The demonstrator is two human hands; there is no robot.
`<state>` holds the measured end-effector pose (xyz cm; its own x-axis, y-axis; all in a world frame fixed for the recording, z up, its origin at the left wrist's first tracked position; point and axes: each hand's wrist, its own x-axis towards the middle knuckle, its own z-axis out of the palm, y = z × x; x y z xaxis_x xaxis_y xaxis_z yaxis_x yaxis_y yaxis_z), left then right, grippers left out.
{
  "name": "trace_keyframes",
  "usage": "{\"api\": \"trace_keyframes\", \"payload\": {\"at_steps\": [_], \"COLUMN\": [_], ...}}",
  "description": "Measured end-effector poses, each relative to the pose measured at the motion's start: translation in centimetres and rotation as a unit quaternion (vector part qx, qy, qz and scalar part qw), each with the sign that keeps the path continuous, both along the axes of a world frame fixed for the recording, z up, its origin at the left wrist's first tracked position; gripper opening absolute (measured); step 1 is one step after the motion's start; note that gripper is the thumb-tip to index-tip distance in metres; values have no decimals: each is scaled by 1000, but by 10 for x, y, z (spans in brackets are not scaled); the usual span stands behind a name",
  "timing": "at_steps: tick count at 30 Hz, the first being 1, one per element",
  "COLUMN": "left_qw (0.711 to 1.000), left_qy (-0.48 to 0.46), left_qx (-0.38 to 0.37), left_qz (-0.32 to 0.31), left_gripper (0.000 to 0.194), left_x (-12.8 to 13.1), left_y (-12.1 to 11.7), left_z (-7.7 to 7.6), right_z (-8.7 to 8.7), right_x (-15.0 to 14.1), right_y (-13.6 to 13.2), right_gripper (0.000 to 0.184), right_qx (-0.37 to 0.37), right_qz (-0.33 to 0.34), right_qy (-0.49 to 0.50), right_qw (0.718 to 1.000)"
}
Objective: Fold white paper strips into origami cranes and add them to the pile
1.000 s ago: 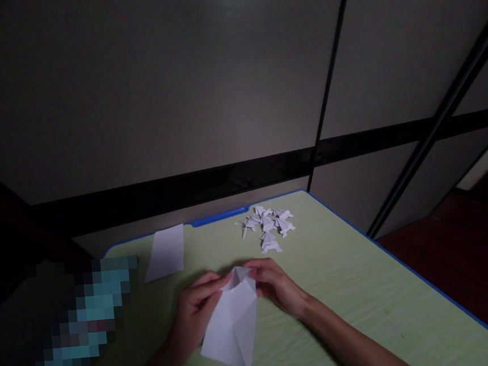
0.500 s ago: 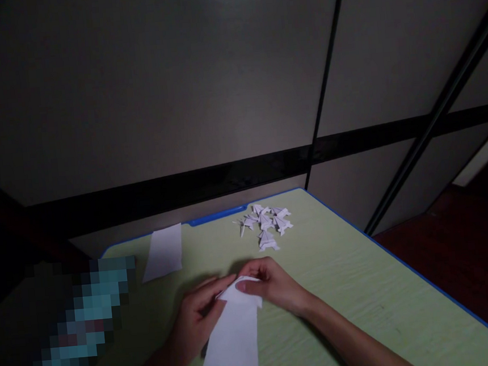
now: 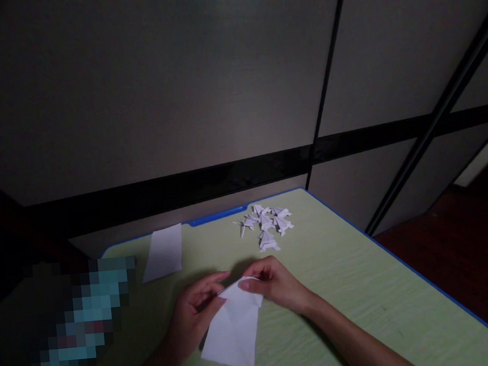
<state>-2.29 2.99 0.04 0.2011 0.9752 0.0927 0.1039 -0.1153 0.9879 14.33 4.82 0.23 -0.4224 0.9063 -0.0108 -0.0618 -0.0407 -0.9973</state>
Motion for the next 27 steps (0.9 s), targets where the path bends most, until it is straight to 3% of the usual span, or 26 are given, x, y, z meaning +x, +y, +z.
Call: {"api": "trace_keyframes", "payload": {"at_steps": [12,17,21,24,27], "left_qw": [1000,1000,999,995,995], "left_qy": [6,-11,-28,-59,-37], "left_qx": [10,-18,-35,-48,-69], "left_qz": [-1,2,-29,-69,-57], "left_gripper": [28,30,33,25,15], "left_x": [1,2,-1,-4,-2], "left_y": [0,2,4,5,6], "left_z": [0,1,0,0,-1], "right_z": [6,3,0,2,4], "right_x": [-3,-6,-7,-8,-9], "right_y": [-3,-3,-4,-4,-5], "right_gripper": [26,22,18,15,14], "right_qx": [-4,31,27,19,23], "right_qz": [-33,-45,-36,-42,-48], "right_qy": [16,-30,-71,-85,-100], "right_qw": [999,998,996,995,994]}}
